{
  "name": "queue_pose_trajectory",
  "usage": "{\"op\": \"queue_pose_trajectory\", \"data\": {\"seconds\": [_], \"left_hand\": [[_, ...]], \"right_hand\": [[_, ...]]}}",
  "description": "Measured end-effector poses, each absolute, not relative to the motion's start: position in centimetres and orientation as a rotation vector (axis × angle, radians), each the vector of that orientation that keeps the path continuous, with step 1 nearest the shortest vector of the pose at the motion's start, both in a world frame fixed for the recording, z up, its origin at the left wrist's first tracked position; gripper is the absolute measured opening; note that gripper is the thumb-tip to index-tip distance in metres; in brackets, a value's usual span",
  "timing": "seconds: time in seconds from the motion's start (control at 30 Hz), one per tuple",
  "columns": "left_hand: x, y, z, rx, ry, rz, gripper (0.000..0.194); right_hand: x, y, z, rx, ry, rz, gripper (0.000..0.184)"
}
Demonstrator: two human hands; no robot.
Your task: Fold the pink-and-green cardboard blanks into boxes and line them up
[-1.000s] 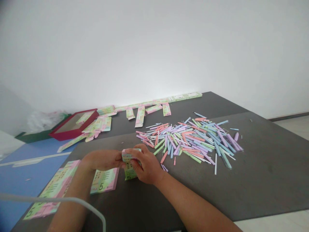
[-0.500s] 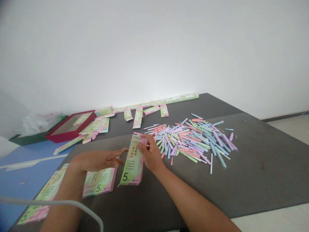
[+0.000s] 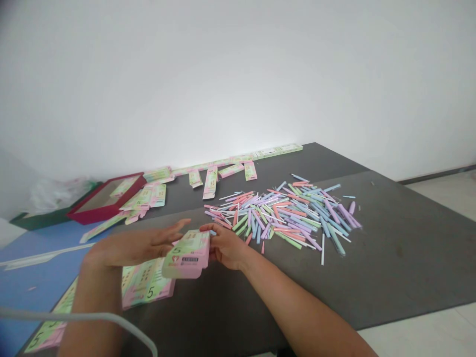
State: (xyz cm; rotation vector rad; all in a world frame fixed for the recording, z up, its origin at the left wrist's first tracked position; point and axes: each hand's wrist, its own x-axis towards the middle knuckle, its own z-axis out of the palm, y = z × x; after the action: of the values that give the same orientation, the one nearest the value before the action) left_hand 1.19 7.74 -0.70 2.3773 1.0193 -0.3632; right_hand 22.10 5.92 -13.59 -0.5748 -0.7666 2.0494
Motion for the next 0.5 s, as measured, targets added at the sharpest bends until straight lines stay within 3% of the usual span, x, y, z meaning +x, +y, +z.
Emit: {"op": "queue_pose_trajectory", "data": {"seconds": [0.27,0.5], "left_hand": [[2.3,7.7,-0.4,2.313,0.852,-0.261,0.071],[3.0,8.5,-2.1,2.276,0.762,-0.243,0.078]], "right_hand": [[22.5,6.7,-15.1,-0.786,-1.543,1.575,0.034],[21.8,5.0,-13.4,-0.539,-1.755,1.168,0.038]]}}
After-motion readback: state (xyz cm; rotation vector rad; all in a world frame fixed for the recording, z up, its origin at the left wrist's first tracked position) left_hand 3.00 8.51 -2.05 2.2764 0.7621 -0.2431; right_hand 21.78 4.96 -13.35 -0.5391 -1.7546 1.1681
